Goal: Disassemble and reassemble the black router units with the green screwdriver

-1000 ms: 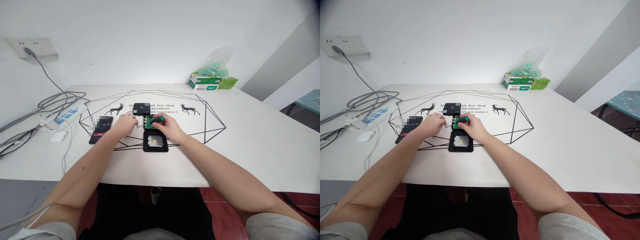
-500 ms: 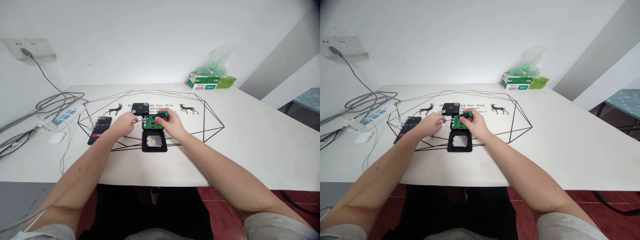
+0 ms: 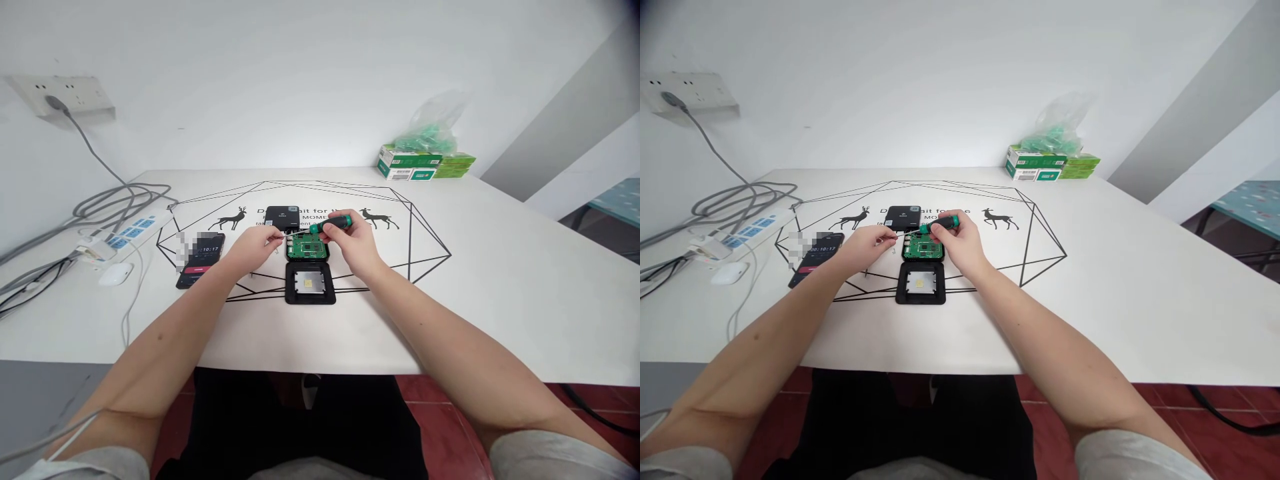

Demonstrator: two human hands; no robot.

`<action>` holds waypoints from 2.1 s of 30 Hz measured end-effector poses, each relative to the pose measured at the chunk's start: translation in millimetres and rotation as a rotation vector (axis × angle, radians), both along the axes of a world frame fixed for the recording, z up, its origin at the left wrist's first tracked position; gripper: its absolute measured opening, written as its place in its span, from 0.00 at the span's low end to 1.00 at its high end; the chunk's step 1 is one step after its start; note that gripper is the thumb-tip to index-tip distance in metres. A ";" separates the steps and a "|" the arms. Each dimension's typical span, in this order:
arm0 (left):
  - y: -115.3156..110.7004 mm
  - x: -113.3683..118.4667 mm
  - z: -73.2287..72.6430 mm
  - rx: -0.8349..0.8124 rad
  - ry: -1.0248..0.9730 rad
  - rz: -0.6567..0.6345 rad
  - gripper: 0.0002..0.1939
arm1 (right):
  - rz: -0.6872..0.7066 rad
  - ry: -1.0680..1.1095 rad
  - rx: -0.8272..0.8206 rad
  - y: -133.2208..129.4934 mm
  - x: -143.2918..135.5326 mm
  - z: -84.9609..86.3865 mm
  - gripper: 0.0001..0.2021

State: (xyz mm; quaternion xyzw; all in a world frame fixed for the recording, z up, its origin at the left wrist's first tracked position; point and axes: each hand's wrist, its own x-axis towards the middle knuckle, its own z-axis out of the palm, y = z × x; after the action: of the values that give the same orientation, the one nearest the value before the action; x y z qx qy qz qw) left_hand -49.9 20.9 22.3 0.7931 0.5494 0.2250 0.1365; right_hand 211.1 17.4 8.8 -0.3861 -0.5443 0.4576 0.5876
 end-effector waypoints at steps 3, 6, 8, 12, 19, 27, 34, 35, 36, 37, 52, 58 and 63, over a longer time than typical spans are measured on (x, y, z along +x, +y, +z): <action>0.4 0.3 0.2 0.002 -0.008 0.000 0.12 | -0.006 -0.025 -0.004 -1.2 0.5 1.5 0.24; 0.3 0.0 0.8 -0.001 -0.024 -0.016 0.12 | -0.012 -0.034 -0.012 -2.7 1.1 3.6 0.23; 0.0 -0.2 1.3 0.005 -0.026 -0.029 0.13 | -0.020 -0.039 -0.013 -3.0 1.4 4.4 0.23; -0.9 0.2 2.1 0.012 -0.015 -0.044 0.14 | -0.010 -0.021 -0.007 -2.1 0.9 4.7 0.23; -3.2 1.6 1.9 0.029 -0.094 -0.022 0.13 | 0.007 0.118 -0.073 1.3 0.7 4.7 0.21; -6.8 1.4 5.5 0.043 -0.159 0.005 0.13 | 0.016 0.179 -0.111 2.9 1.9 4.2 0.21; -6.3 5.9 -1.2 -0.030 -0.366 0.063 0.10 | 0.037 0.191 -0.196 4.2 1.9 3.2 0.21; -7.0 7.2 -1.6 -0.046 -0.408 0.070 0.10 | 0.033 0.189 -0.196 4.2 1.5 2.8 0.21; -7.7 8.6 -1.8 -0.061 -0.449 0.074 0.10 | 0.032 0.186 -0.194 3.9 1.0 2.5 0.21; -8.5 9.8 -1.7 -0.074 -0.491 0.077 0.09 | 0.033 0.184 -0.191 3.4 0.5 2.4 0.22; -4.9 9.4 -5.2 -0.157 -0.674 0.114 0.15 | 0.021 0.207 -0.190 4.4 2.1 0.6 0.22; -5.5 11.2 -2.7 -0.169 -0.651 0.106 0.12 | 0.034 0.195 -0.161 0.4 -0.5 3.4 0.23; -6.1 9.9 -2.5 -0.161 -0.643 0.096 0.12 | 0.020 0.216 -0.168 0.9 0.4 4.2 0.24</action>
State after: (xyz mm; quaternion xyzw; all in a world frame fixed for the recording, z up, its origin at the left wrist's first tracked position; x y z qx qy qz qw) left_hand -39.9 14.7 19.7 0.6414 0.5308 0.4258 0.3544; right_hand 211.5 18.3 13.0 -0.3770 -0.4411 0.5465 0.6038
